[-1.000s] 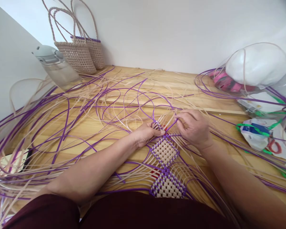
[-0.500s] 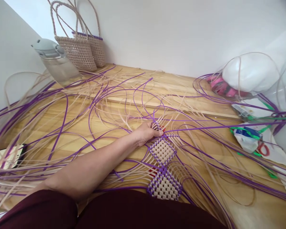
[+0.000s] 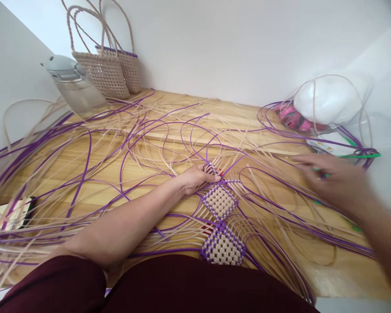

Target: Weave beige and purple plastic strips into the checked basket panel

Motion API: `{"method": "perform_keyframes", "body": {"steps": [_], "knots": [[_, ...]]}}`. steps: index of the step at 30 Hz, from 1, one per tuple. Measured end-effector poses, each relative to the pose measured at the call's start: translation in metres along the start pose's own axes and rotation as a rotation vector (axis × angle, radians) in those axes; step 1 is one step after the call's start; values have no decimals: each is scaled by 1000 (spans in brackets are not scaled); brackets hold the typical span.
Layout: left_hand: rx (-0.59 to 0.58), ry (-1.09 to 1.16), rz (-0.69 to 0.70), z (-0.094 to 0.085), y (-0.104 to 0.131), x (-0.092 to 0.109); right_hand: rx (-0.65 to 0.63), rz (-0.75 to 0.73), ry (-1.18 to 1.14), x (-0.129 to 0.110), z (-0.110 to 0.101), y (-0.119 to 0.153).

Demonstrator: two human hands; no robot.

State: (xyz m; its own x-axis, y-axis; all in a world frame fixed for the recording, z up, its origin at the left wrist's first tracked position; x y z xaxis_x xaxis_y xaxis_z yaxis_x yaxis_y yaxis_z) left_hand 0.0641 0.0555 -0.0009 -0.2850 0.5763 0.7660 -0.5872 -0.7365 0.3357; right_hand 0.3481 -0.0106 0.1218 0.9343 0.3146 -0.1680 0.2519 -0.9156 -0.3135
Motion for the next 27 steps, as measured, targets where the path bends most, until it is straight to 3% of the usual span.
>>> {"method": "perform_keyframes", "body": {"steps": [1, 2, 3, 5, 7, 10, 13, 15, 19, 21, 27], "knots": [[-7, 6, 3, 0, 0, 0, 47, -114, 14, -12, 20, -5], [-17, 11, 6, -1, -1, 0, -9, -242, 2, -25, 41, -10], [-28, 14, 11, -1, -1, 0, -42, -312, 0, -36, 62, -17], [-49, 19, 20, -1, -2, 0, 6, -370, 1, -51, 93, -29], [-59, 18, 16, -1, -2, 0, 46, -366, 35, -54, 106, -38], [-31, -47, 24, -1, -1, 0, -45, -323, 143, -47, 95, -43], [-33, -171, 68, -1, -1, 1, -176, -192, 230, -46, 67, -39], [-46, -211, 92, -2, -1, 1, -305, -42, 124, -53, 51, -35], [-47, -213, 137, -3, -1, 0, -703, 414, -574, -72, 51, -24], [-53, -199, 135, -2, 0, 0, -716, 585, -819, -76, 62, -20], [-35, -150, 73, 2, 3, 1, -555, 753, -951, -75, 86, -16]]}}
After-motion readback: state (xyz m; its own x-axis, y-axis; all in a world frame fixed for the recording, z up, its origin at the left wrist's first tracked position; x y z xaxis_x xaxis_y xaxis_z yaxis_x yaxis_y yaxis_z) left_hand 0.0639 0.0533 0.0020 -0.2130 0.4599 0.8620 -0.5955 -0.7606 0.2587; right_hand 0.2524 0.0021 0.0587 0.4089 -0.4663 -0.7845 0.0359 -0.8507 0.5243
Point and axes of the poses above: each hand's wrist, its own y-axis away from the middle knuckle, its own z-axis out of the palm, x = y × z, the point moved 1 cm from there along -y, towards the middle knuckle, and after that the axes turned 3 degrees about z, right-handed, at the moved point
